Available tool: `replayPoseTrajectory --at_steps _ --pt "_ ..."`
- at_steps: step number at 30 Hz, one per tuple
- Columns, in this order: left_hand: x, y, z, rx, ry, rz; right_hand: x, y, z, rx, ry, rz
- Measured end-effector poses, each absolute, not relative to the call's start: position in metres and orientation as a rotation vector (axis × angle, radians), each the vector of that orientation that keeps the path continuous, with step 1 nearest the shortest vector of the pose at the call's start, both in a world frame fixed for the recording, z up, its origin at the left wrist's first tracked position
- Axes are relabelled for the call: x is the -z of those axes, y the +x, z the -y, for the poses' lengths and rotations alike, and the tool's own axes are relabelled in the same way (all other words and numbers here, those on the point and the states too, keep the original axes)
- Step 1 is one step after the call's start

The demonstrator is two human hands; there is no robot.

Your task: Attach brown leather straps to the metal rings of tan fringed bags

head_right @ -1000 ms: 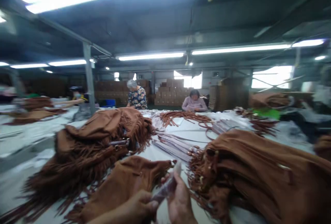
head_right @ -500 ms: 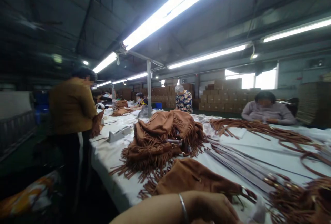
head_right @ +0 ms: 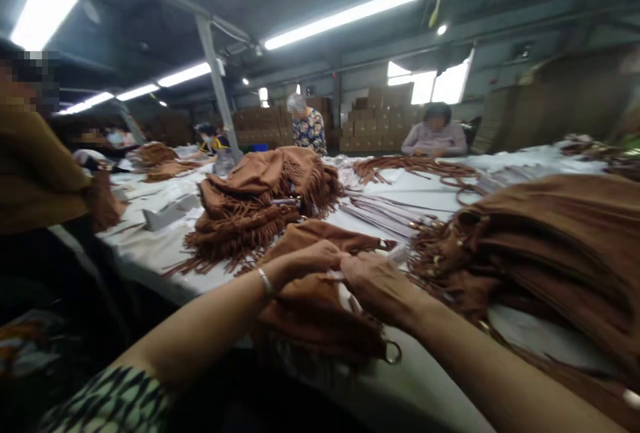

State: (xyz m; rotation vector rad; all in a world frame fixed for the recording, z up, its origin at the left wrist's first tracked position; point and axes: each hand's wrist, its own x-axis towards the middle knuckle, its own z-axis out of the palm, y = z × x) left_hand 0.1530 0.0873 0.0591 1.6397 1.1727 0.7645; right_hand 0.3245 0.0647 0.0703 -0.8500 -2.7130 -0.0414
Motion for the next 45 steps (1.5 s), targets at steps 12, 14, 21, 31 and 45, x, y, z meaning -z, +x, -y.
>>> replayPoseTrajectory --at_steps 12,14,21,31,45 --pt "-0.049 0.132 -0.034 -0.907 1.549 -1.400 -0.046 0.320 -0.076 0.673 -0.999 2.574" --pt "-0.045 0.139 -0.036 -0.907 1.592 -1.369 -0.049 0.321 -0.073 0.625 -1.082 2.580" --pt "-0.041 0.152 -0.042 -0.965 2.150 -1.451 -0.072 0.364 -0.064 0.196 -1.519 2.765" --pt "-0.046 0.177 -0.045 -0.953 2.262 -1.269 -0.077 0.362 -0.054 -0.443 -0.994 2.608" --pt "0.015 0.206 -0.010 -0.250 3.087 -1.245 0.029 0.406 -0.092 -0.663 -1.358 2.233"
